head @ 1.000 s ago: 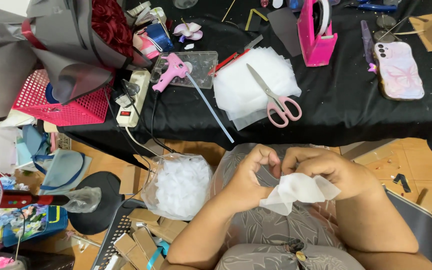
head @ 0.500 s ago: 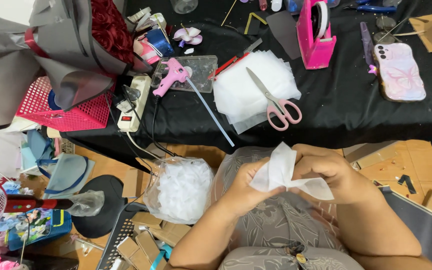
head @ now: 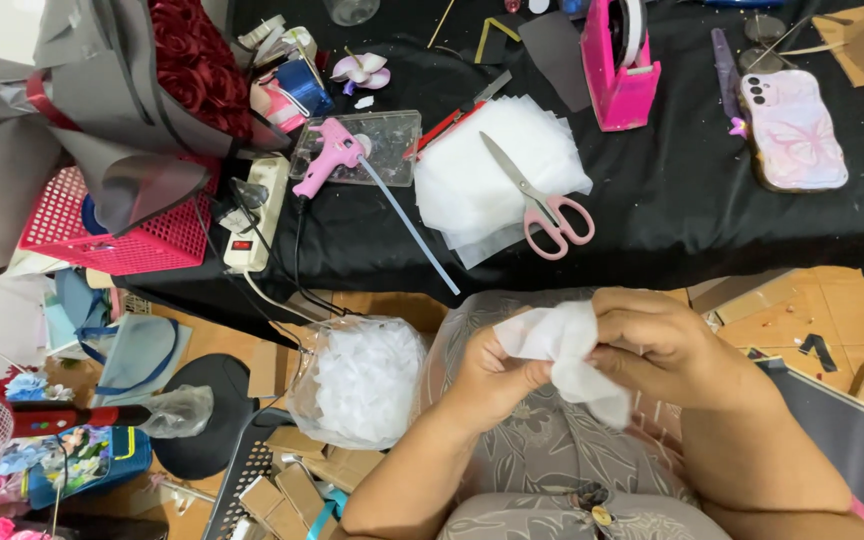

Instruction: The person sits at a cluttered table and folds small, white, translucent sheets of material by hand. They repeatedly pick up a sheet, fold it into a smaller shape, and place it into a clear plastic bag on their lap.

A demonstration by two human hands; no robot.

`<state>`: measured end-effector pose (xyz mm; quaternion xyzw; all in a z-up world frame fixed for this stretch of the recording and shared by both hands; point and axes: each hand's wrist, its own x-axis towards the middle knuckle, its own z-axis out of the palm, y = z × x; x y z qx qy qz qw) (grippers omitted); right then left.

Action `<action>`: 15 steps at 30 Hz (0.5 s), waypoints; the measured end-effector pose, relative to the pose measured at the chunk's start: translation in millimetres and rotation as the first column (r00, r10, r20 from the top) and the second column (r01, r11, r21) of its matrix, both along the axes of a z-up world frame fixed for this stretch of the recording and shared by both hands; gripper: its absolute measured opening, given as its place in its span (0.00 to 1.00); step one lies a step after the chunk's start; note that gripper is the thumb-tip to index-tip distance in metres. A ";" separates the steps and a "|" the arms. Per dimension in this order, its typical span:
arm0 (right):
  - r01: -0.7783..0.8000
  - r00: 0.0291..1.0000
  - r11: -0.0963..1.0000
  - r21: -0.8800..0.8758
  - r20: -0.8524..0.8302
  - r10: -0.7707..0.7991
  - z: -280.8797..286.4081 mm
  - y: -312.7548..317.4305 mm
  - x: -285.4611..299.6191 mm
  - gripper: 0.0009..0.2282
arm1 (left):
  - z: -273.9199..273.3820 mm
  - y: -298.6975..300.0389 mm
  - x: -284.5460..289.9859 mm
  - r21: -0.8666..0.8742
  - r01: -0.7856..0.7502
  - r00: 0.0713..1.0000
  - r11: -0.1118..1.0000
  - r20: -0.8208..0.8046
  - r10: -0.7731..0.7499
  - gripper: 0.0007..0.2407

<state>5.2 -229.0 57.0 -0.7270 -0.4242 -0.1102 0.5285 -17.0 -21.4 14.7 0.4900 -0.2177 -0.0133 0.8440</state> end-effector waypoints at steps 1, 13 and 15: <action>0.002 1.000 1.000 0.000 -0.002 -0.002 -2.7 -0.9 -0.1 0.03 | -2.5 -0.6 0.1 0.000 0.002 1.000 1.000 -0.002 -0.002 0.09; -0.066 0.995 0.989 0.130 -0.060 0.074 2.8 5.9 -0.2 0.06 | 10.2 4.9 4.5 0.147 -0.142 0.951 0.979 0.295 0.094 0.11; -0.064 0.996 0.987 0.150 -0.055 0.073 2.3 6.1 -0.2 0.05 | 13.5 4.4 5.0 0.167 -0.122 0.959 0.978 0.275 0.073 0.11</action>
